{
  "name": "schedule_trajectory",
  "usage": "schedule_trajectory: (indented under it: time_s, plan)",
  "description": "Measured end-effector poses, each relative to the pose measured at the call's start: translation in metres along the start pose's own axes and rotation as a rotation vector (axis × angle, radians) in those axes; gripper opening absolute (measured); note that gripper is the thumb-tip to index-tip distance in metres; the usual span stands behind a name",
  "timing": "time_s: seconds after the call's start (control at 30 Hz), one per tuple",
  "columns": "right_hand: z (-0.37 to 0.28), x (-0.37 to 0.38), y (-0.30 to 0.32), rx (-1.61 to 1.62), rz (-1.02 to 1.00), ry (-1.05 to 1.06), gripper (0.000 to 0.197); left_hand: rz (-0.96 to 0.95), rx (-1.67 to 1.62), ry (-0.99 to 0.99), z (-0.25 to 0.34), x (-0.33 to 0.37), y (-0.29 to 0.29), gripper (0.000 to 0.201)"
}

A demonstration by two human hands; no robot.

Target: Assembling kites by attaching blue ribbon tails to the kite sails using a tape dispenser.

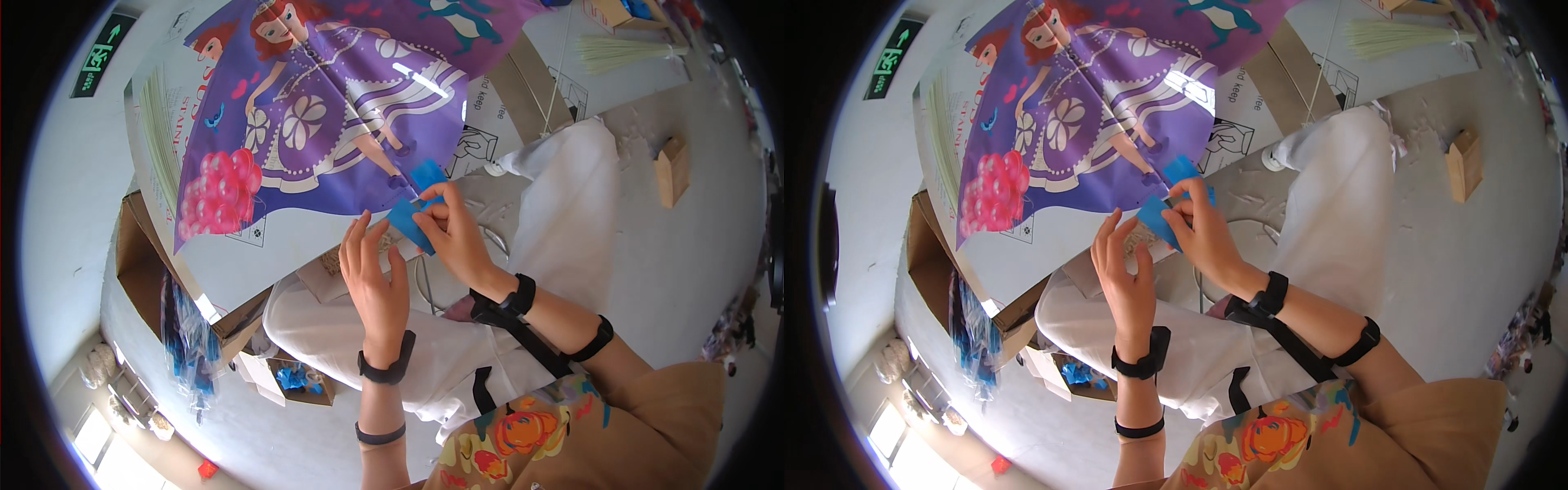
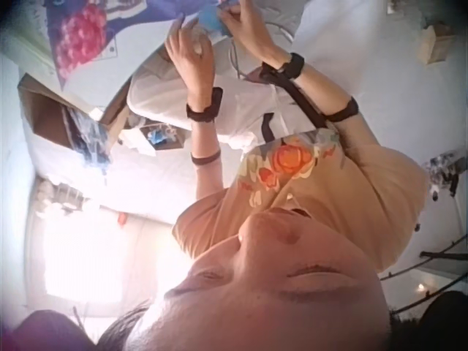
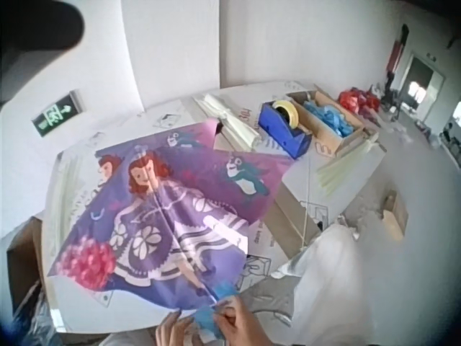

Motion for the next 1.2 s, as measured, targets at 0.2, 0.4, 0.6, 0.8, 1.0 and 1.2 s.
schedule_trajectory:
  time_s: [0.2, 0.4, 0.6, 0.8, 1.0, 1.2]
  plan:
    - [0.011, 0.023, -0.006, -0.088, 0.107, 0.022, 0.021, -0.186, 0.128, -0.044, -0.023, 0.012, -0.021, 0.051]
    - [0.012, 0.021, -0.005, -0.273, 0.105, 0.066, 0.015, -0.256, 0.258, -0.025, -0.027, 0.014, -0.027, 0.054]
    - [0.002, 0.013, 0.001, -0.518, 0.105, 0.39, 0.032, -0.26, 0.346, -0.039, -0.026, 0.017, -0.028, 0.07]
    - [0.006, 0.013, 0.003, -0.496, 0.118, 0.369, 0.038, -0.263, 0.347, -0.028, -0.025, 0.017, -0.028, 0.074]
    - [0.009, 0.012, 0.002, -0.596, 0.109, 0.407, 0.04, -0.29, 0.353, -0.019, -0.024, 0.018, -0.027, 0.069]
    - [0.007, 0.012, -0.001, -0.611, 0.118, 0.469, 0.04, -0.301, 0.351, -0.021, -0.023, 0.019, -0.026, 0.07]
Point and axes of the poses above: each hand's wrist, its own x-axis towards the middle knuckle, its own y-axis out of the back of the hand, z = x × y, the point moved 5 cm from there along x, towards the middle knuckle, and after that the axes turned 1 degree about -y, right-handed, at the moved point
